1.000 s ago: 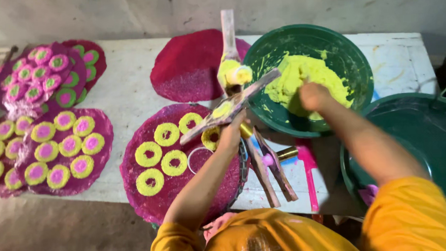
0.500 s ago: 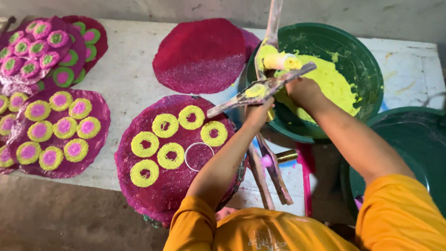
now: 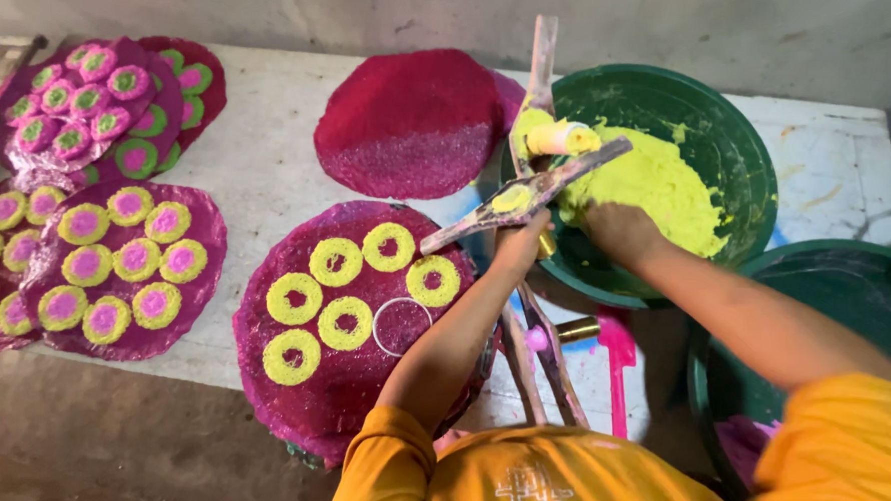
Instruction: The person uses a specialized wooden tool with circular metal rings to apply yellow and pink paste patterns onto several pink circular bases. They scoop paste from green plastic bowls and press the tool onto the bases repeatedly to create decorative rings.
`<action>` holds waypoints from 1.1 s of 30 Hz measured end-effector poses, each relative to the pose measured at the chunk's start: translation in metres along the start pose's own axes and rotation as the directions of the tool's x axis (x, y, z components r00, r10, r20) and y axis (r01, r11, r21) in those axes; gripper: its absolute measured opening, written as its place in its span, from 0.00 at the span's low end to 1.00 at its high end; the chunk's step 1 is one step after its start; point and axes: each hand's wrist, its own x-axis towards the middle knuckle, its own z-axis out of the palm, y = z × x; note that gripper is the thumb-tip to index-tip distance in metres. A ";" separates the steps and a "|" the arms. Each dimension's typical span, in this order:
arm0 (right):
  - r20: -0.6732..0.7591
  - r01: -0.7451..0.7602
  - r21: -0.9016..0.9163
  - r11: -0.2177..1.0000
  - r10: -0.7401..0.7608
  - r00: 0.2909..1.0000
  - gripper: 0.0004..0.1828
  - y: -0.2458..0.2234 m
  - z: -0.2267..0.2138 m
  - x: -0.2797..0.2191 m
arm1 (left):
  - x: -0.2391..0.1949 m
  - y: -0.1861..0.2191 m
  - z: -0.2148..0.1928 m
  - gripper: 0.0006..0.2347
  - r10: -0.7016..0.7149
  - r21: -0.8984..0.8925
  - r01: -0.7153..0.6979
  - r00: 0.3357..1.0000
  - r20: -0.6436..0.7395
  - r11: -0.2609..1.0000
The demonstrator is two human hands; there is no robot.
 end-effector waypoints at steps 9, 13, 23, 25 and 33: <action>0.149 0.004 0.246 0.969 -0.042 0.988 0.22 -0.002 0.010 -0.030 | 0.018 -0.021 -0.007 0.13 -0.044 0.033 0.043 0.999 0.008 0.999; 0.407 -0.205 0.476 0.855 -0.008 0.913 0.29 0.029 -0.045 -0.046 | 0.011 0.018 -0.011 0.14 0.046 0.158 -0.031 0.995 -0.088 0.987; 0.456 -0.368 0.867 0.335 -0.240 0.857 0.26 -0.002 -0.190 -0.121 | -0.120 0.264 -0.082 0.23 0.472 0.722 -0.460 0.857 0.207 0.517; 0.555 -0.409 0.782 0.470 -0.227 0.800 0.26 -0.037 -0.211 -0.107 | -0.148 0.278 -0.095 0.26 0.428 0.769 -0.496 0.845 0.321 0.403; 0.163 0.524 -0.267 0.809 -0.498 0.852 0.12 -0.236 -0.225 -0.085 | -0.185 0.241 -0.159 0.16 0.231 0.886 -0.428 0.894 0.385 0.177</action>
